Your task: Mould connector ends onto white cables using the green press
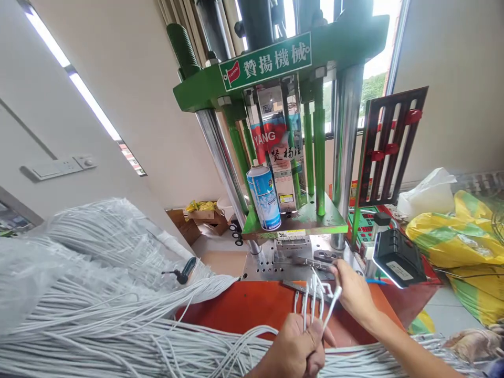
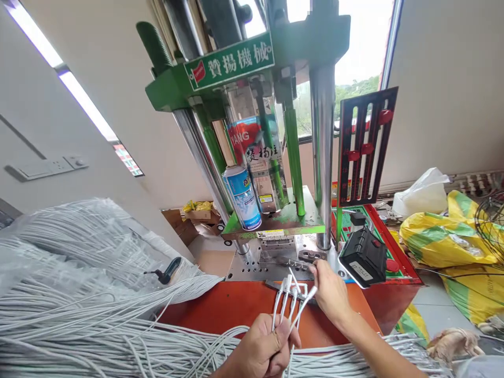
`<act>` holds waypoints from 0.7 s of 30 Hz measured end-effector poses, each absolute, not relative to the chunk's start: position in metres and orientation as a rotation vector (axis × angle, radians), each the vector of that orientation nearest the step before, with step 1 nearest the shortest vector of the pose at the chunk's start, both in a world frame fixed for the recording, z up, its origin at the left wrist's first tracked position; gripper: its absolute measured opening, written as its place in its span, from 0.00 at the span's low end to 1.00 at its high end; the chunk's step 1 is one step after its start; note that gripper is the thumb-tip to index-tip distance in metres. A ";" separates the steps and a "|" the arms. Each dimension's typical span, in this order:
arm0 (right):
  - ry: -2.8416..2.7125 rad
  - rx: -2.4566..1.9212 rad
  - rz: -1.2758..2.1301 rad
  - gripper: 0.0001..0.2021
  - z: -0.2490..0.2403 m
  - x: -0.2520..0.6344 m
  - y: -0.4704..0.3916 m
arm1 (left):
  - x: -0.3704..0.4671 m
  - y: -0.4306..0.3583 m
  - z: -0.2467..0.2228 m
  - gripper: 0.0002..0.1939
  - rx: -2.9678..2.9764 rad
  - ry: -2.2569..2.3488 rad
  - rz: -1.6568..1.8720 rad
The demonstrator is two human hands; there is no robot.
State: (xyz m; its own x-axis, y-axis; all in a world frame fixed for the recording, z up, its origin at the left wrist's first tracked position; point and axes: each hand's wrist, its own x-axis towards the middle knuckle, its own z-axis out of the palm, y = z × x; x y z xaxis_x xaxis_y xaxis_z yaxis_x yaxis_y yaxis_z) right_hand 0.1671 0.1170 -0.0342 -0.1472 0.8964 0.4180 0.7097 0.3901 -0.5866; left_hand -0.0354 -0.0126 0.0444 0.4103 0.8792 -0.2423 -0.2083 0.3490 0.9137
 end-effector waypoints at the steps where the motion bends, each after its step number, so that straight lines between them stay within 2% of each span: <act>1: -1.921 -1.381 0.337 0.17 -0.034 0.172 0.117 | -0.038 -0.014 0.046 0.30 1.026 0.893 0.829; 9: -1.910 -1.255 0.599 0.24 -0.023 0.201 0.107 | -0.077 -0.011 0.066 0.31 1.454 1.112 0.735; 13: -1.859 -1.073 1.089 0.31 0.009 0.184 0.080 | -0.077 -0.011 0.070 0.30 1.565 1.101 0.589; 15: -1.815 -0.920 1.483 0.30 0.026 0.174 0.067 | -0.074 -0.010 0.075 0.28 1.665 1.107 0.527; 17: -1.715 -0.796 1.708 0.27 0.036 0.174 0.059 | -0.074 -0.008 0.079 0.24 1.820 1.139 0.485; 19: -1.643 -0.853 1.594 0.26 0.035 0.190 0.056 | -0.079 -0.005 0.081 0.21 2.028 1.177 0.466; 21: -1.589 -1.067 1.299 0.26 0.026 0.222 0.055 | -0.089 -0.001 0.079 0.17 2.284 1.192 0.488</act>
State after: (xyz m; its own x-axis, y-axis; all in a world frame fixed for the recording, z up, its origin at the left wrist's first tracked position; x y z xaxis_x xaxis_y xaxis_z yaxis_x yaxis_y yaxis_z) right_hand 0.2222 0.0548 0.0264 -0.3198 0.9448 0.0720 0.1173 0.1148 -0.9864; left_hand -0.0885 -0.0007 0.0792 0.5493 0.8321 0.0772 0.6472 -0.4820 0.5906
